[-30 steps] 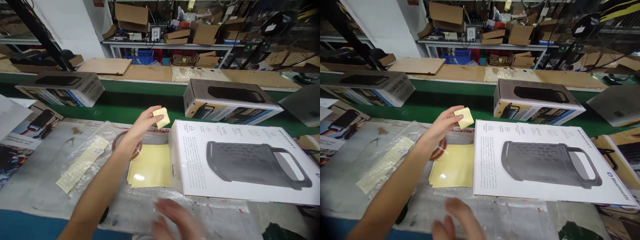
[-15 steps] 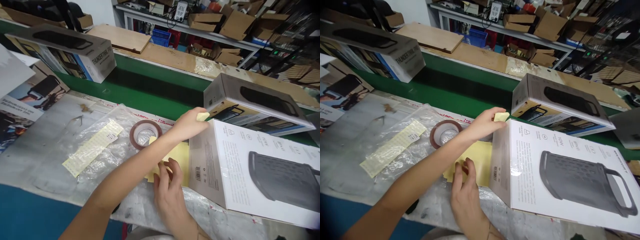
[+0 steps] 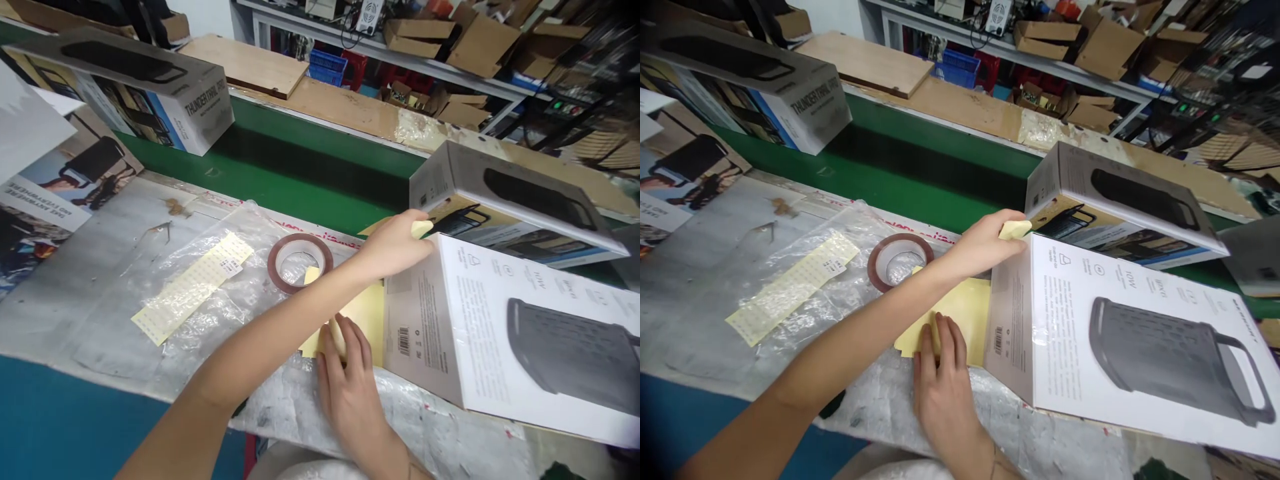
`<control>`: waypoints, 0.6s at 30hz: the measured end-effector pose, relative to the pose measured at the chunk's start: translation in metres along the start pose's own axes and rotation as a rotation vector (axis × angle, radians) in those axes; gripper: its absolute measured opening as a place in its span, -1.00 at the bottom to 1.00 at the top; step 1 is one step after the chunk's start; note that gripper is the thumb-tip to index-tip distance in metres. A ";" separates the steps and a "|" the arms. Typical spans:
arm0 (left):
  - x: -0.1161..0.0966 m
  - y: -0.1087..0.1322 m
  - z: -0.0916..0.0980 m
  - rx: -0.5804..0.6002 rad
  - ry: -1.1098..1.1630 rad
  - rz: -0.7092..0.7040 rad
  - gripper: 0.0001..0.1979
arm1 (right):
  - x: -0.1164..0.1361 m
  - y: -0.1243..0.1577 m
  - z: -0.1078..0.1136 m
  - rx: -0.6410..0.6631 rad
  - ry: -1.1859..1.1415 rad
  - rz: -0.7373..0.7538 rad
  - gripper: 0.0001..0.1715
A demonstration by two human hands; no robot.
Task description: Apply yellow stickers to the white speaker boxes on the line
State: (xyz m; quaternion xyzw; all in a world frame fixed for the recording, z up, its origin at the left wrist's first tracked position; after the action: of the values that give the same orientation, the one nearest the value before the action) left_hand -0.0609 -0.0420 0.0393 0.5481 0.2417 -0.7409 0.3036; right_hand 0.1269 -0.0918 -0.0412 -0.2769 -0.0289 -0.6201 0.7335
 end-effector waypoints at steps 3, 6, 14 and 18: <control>0.002 -0.002 0.000 -0.016 0.005 0.008 -0.51 | 0.003 0.003 0.002 -0.010 -0.102 0.019 -0.52; 0.009 -0.007 0.001 -0.035 0.041 0.015 -0.52 | 0.007 0.003 0.020 -0.022 -0.303 -0.012 -0.65; -0.003 -0.001 -0.010 -0.184 0.293 0.138 -0.33 | -0.055 0.038 0.177 -0.318 -0.323 -0.211 -0.64; 0.002 -0.002 -0.031 -0.110 0.186 0.330 -0.12 | -0.137 0.059 0.269 -0.748 -0.393 -0.402 -0.87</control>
State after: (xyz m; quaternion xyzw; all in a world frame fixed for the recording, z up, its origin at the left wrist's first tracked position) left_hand -0.0419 -0.0200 0.0291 0.6291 0.2158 -0.6128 0.4269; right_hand 0.2306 0.1538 0.1113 -0.6234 0.0049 -0.6536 0.4291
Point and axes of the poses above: each hand's wrist, its own y-axis away from the middle knuckle, its own z-axis out of the back of the hand, x = y × z, the point moved 4 cm from there along -y, towards the middle knuckle, and after that the axes turned 6 degrees about -y, right-handed, at the moved point
